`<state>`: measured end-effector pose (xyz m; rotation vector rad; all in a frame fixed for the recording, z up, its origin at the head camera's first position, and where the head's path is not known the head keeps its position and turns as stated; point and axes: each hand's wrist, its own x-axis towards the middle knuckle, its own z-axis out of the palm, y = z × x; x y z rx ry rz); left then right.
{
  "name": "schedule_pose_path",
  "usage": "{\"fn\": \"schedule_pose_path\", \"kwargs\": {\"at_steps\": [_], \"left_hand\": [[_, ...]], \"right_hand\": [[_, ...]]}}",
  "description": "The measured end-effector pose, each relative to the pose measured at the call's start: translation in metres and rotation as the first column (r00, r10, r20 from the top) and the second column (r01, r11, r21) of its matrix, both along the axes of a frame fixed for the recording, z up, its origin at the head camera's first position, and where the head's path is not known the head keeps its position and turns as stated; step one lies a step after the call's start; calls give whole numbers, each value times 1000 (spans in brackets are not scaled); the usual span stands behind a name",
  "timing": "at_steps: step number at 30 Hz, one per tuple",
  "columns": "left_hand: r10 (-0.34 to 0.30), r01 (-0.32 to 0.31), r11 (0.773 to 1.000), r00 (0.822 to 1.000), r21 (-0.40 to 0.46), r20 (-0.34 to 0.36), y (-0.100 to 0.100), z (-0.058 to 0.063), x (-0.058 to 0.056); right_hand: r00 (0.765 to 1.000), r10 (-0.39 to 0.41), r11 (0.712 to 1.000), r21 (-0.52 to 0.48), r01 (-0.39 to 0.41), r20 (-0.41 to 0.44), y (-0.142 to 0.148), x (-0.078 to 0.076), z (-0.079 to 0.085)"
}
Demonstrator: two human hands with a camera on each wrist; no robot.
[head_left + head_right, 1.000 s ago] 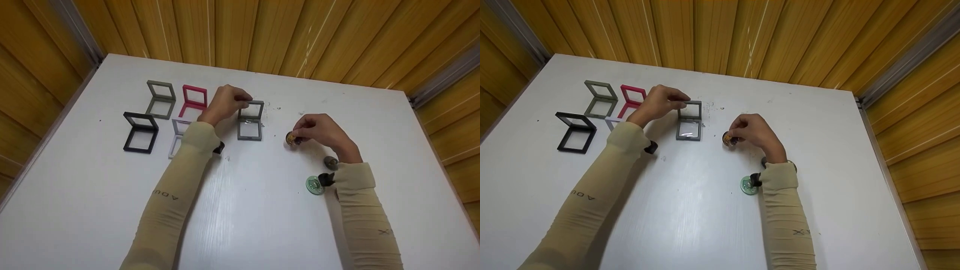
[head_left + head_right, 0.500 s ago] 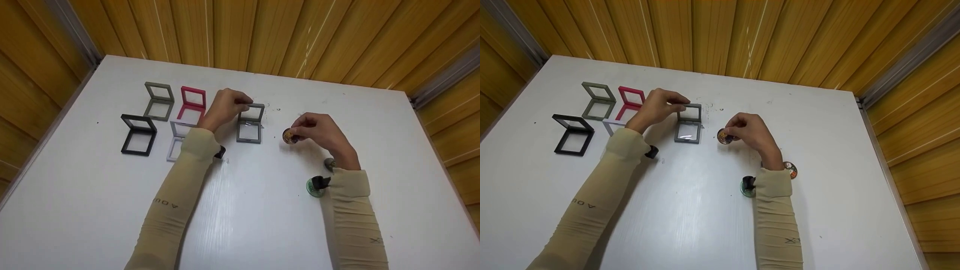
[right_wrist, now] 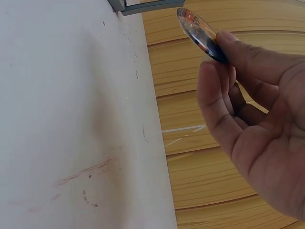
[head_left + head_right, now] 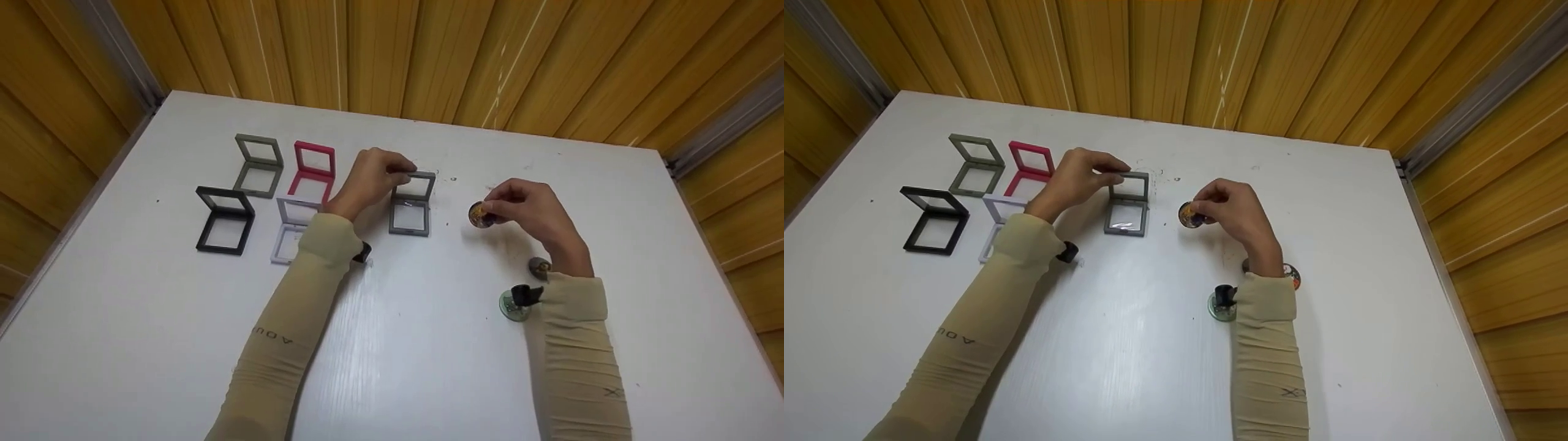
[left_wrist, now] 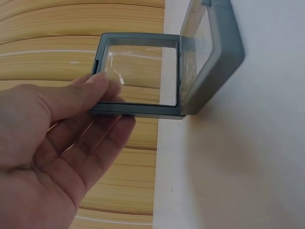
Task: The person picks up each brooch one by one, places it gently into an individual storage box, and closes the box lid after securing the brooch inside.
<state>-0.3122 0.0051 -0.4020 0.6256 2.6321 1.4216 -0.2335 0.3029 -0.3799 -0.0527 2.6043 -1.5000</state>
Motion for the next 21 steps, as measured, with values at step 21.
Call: {"fn": "schedule_pose_path", "kwargs": {"at_steps": [21], "left_hand": [[-9,9,1000,1000,-1,19,6,2,7]], "right_hand": [[987,-145,989,-4,145,-68,-25,-2,-4]]}}
